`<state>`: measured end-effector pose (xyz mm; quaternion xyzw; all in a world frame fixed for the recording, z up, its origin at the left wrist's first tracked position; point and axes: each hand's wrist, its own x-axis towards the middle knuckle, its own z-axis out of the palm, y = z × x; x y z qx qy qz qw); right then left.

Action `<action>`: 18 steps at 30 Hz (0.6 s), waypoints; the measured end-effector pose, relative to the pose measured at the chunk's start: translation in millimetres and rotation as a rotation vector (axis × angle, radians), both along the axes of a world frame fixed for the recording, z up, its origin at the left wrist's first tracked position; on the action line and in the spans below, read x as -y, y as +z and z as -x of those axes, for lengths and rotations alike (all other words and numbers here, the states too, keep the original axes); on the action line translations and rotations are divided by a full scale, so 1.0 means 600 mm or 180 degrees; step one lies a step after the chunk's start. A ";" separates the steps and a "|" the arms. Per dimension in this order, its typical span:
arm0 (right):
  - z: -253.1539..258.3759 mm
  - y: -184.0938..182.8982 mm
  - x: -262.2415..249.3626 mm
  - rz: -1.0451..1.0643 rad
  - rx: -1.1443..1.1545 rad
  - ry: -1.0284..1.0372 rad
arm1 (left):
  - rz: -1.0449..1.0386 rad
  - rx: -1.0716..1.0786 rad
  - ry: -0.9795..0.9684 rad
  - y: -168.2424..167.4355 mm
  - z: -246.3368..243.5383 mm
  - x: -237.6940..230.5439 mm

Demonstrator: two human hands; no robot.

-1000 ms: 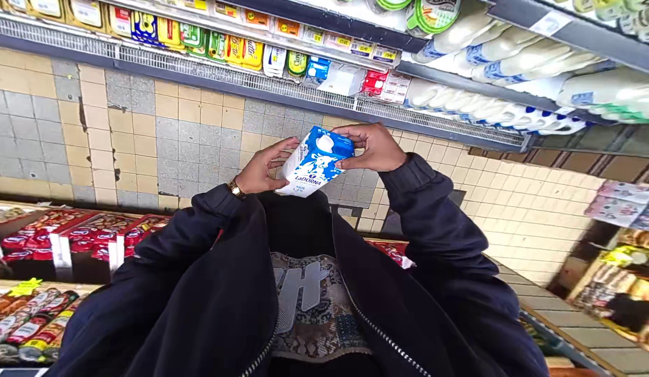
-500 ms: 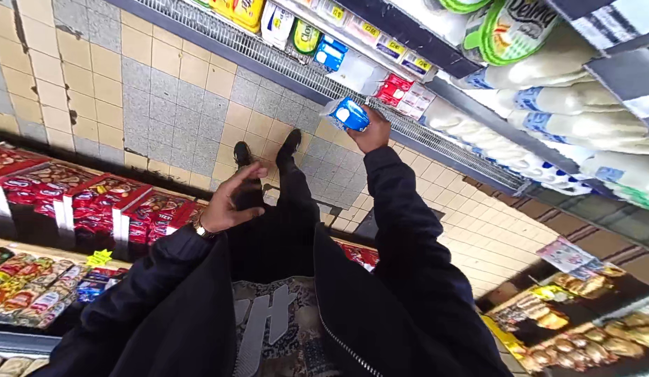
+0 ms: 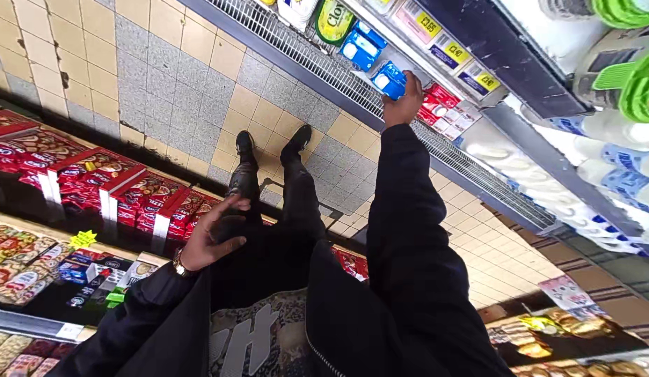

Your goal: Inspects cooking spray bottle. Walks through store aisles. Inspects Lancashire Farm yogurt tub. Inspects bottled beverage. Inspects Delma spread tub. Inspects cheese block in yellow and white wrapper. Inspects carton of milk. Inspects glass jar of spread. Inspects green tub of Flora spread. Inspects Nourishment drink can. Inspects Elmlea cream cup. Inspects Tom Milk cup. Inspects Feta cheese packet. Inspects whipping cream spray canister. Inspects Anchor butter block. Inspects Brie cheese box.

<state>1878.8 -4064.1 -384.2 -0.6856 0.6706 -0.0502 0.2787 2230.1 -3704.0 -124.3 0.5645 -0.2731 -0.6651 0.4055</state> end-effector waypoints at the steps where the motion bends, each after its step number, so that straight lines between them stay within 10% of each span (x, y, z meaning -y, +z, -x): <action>1: -0.001 -0.011 0.008 -0.0006 -0.0034 -0.0006 | -0.0030 -0.0002 0.0017 -0.003 0.001 -0.002; 18: 0.003 -0.078 0.035 -0.0290 0.0146 -0.0173 | -0.0122 -0.0020 -0.0058 0.000 0.029 -0.023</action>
